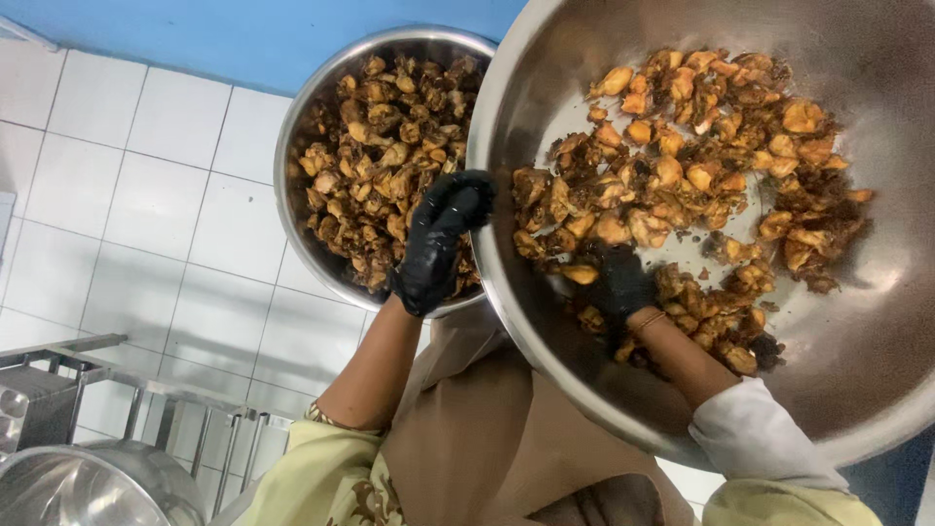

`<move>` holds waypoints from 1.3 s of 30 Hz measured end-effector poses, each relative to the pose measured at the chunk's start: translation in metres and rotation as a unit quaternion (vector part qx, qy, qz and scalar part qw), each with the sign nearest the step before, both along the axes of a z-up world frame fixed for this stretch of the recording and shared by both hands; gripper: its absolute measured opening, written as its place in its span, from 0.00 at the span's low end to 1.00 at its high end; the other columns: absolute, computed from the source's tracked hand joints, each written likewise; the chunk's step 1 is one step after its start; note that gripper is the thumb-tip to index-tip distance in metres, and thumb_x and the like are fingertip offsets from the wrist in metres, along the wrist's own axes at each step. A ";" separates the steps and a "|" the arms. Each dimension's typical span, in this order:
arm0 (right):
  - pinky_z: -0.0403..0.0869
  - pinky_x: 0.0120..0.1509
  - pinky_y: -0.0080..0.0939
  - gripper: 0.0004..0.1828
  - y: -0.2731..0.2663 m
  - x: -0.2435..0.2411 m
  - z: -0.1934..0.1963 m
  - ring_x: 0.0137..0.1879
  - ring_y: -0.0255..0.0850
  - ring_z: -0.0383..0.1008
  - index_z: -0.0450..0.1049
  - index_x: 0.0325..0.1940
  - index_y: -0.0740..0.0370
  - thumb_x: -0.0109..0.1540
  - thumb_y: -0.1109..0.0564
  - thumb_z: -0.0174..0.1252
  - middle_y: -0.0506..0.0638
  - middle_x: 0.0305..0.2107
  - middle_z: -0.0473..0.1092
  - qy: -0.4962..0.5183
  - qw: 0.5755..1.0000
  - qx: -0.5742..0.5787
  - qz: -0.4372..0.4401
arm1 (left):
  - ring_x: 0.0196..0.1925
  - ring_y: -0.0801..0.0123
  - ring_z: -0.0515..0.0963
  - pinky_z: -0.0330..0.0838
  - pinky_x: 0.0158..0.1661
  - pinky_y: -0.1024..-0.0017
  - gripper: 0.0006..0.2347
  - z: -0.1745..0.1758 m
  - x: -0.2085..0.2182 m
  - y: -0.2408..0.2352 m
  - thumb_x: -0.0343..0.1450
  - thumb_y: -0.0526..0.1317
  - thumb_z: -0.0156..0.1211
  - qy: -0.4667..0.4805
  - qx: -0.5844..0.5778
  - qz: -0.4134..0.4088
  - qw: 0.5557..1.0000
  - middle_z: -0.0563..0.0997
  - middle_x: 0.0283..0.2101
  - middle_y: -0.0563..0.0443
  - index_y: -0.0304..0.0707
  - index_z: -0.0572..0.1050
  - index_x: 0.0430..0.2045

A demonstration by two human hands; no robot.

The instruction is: The person transfers seasoned chicken pieces from a large stainless steel bowl to a smaller stainless steel bowl using gloved hands. The person repeatedly scoops handfuls of chicken and places them into the smaller bowl until the larger bowl is nearly empty.

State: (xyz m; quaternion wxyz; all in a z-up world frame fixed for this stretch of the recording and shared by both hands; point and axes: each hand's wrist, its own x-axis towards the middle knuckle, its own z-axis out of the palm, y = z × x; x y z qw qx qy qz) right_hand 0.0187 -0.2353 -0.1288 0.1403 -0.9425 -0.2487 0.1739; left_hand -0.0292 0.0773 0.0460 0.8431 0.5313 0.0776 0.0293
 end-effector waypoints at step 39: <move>0.77 0.57 0.50 0.27 -0.015 0.027 0.138 0.55 0.50 0.78 0.74 0.66 0.62 0.64 0.50 0.63 0.60 0.50 0.76 0.029 0.969 0.226 -0.097 | 0.47 0.52 0.79 0.73 0.48 0.48 0.23 -0.224 0.006 0.213 0.72 0.52 0.60 0.228 -0.174 0.194 0.938 0.78 0.51 0.40 0.39 0.71 0.58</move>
